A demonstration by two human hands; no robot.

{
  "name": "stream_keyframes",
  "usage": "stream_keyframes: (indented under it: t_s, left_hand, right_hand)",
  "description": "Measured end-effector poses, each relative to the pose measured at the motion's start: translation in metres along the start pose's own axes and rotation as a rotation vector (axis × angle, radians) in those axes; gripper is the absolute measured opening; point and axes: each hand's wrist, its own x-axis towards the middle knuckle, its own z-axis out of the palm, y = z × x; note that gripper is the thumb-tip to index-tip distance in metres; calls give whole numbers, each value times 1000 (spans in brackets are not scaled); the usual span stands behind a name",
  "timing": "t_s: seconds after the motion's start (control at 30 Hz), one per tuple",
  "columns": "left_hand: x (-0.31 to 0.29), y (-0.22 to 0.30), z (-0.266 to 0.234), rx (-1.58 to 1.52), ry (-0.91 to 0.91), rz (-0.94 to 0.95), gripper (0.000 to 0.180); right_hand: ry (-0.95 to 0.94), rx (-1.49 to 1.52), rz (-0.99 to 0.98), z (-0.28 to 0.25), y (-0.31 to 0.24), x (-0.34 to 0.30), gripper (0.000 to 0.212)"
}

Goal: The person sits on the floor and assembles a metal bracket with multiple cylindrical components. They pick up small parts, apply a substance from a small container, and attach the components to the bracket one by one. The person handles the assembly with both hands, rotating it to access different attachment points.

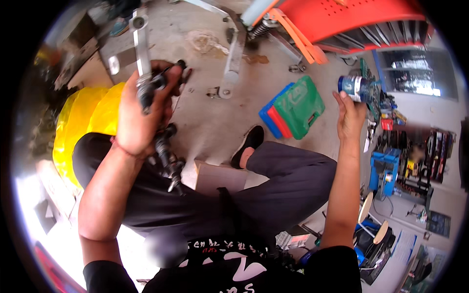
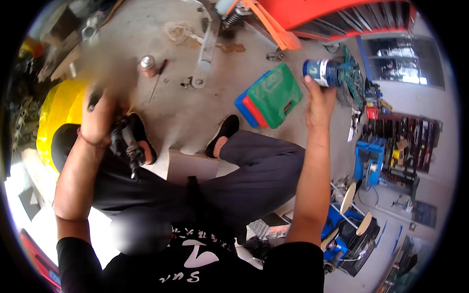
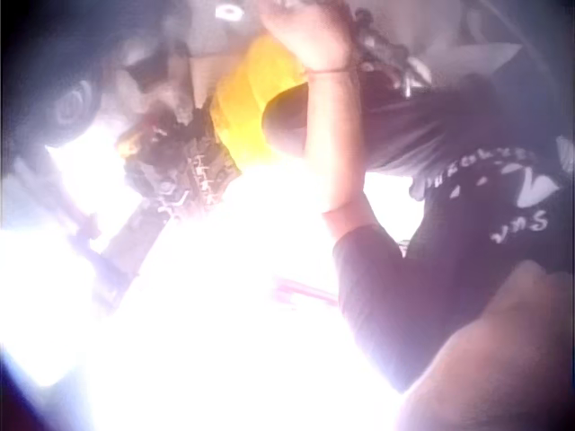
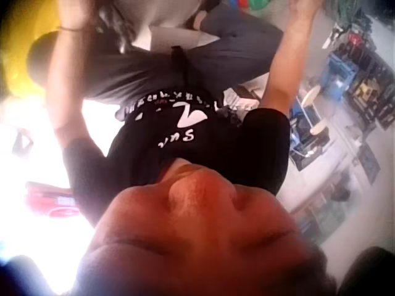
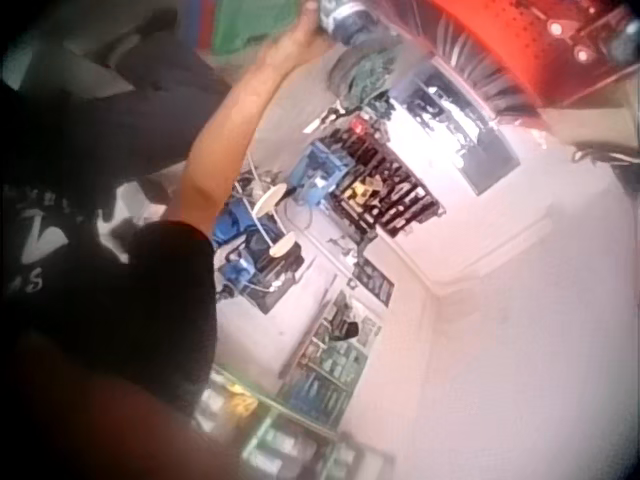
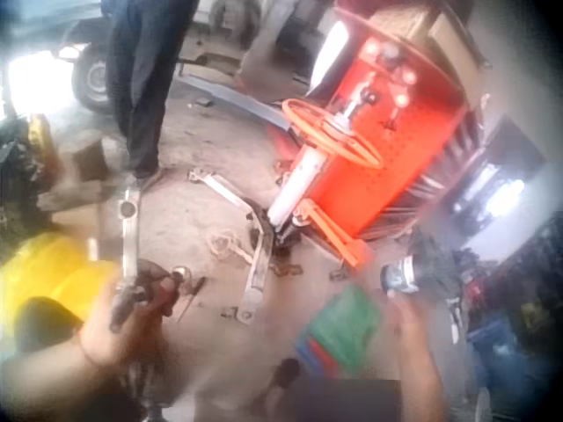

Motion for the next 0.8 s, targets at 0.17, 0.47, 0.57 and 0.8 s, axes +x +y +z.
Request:
stream_keyframes:
  t_s: [0.17, 0.47, 0.57, 0.8]
  left_hand:
    - [10, -9, 24, 79, -71, -22, 23]
    - [27, -46, 60, 267, 7, -94, 18]
    - [22, -44, 69, 243, -9, -120, 18]
    - [31, -53, 93, 303, -52, -104, 18]
  right_hand:
    - [49, -470, 284, -111, 86, -12, 53]
    - [177, -827, 371, -104, 281, -42, 75]
    - [89, -844, 523, -130, 280, -40, 77]
    - [-120, -986, 63, -163, 210, -44, 46]
